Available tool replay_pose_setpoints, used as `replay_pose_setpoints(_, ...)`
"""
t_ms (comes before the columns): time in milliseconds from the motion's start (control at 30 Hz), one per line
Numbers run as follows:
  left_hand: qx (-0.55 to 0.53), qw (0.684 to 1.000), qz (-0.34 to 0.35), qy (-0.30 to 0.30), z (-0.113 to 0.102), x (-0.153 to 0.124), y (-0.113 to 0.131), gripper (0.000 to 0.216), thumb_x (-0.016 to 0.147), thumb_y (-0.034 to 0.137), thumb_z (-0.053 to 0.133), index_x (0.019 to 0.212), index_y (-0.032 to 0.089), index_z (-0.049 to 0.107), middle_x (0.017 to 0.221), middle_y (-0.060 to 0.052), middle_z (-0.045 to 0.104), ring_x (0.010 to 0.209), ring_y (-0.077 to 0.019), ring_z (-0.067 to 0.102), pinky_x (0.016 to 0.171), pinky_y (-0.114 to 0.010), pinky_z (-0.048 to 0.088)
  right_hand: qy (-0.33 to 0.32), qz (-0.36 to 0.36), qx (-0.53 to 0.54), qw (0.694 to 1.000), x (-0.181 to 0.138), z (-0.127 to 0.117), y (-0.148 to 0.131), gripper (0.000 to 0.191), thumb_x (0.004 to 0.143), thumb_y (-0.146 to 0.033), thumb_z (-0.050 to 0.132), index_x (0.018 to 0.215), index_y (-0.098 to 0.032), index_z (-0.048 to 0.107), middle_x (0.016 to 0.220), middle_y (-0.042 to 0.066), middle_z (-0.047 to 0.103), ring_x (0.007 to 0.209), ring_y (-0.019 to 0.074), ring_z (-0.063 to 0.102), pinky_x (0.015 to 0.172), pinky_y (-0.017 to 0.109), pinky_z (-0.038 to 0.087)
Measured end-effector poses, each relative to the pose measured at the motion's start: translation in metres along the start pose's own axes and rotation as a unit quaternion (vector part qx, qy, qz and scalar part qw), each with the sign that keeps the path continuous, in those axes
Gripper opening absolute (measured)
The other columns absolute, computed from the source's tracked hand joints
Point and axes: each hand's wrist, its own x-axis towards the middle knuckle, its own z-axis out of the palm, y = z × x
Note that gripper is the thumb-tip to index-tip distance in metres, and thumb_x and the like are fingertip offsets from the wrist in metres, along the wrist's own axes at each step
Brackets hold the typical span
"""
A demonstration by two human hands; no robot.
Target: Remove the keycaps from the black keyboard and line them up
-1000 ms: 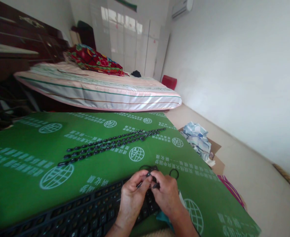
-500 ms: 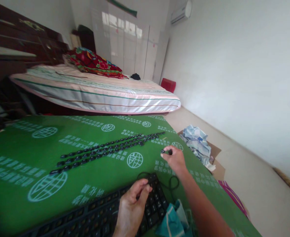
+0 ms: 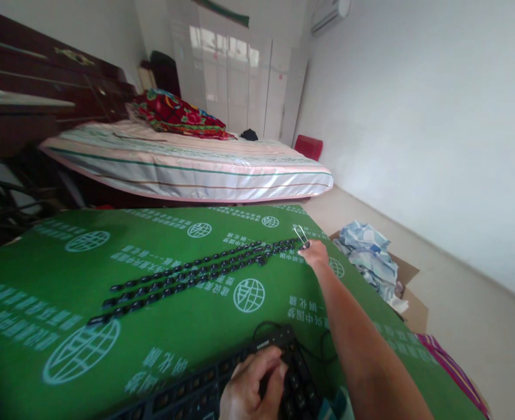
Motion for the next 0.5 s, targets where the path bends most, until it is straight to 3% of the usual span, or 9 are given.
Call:
replay_pose_setpoints(333, 0.03, 0.998, 0.059, -0.003, -0.0033, 0.0001, -0.0023, 0.019, 0.077, 0.02, 0.049, 0.083, 0.026, 0.066, 0.065, 0.0, 0.067, 0.059, -0.0165, 0.062, 0.06, -0.025, 0.05, -0.063, 0.044, -0.029, 0.997, 0.0048, -0.0008, -0.0041, 0.02, 0.063, -0.022, 0.076, 0.075, -0.015, 0.062, 0.044, -0.006, 0.054, 0.039, 0.0075, 0.052, 0.04, 0.016, 0.037)
replay_pose_setpoints(500, 0.035, 0.998, 0.061, 0.0, -0.0033, -0.0002, -0.0018, 0.018, 0.077, 0.021, 0.05, 0.084, 0.027, 0.065, 0.066, 0.002, 0.066, 0.059, -0.0169, 0.062, 0.058, -0.026, 0.05, -0.105, 0.068, -0.018, 0.992, -0.0013, -0.0048, -0.0046, 0.021, 0.083, -0.029, 0.06, 0.096, -0.012, 0.059, 0.074, 0.0, 0.062, 0.055, 0.0082, 0.058, 0.051, 0.021, 0.048)
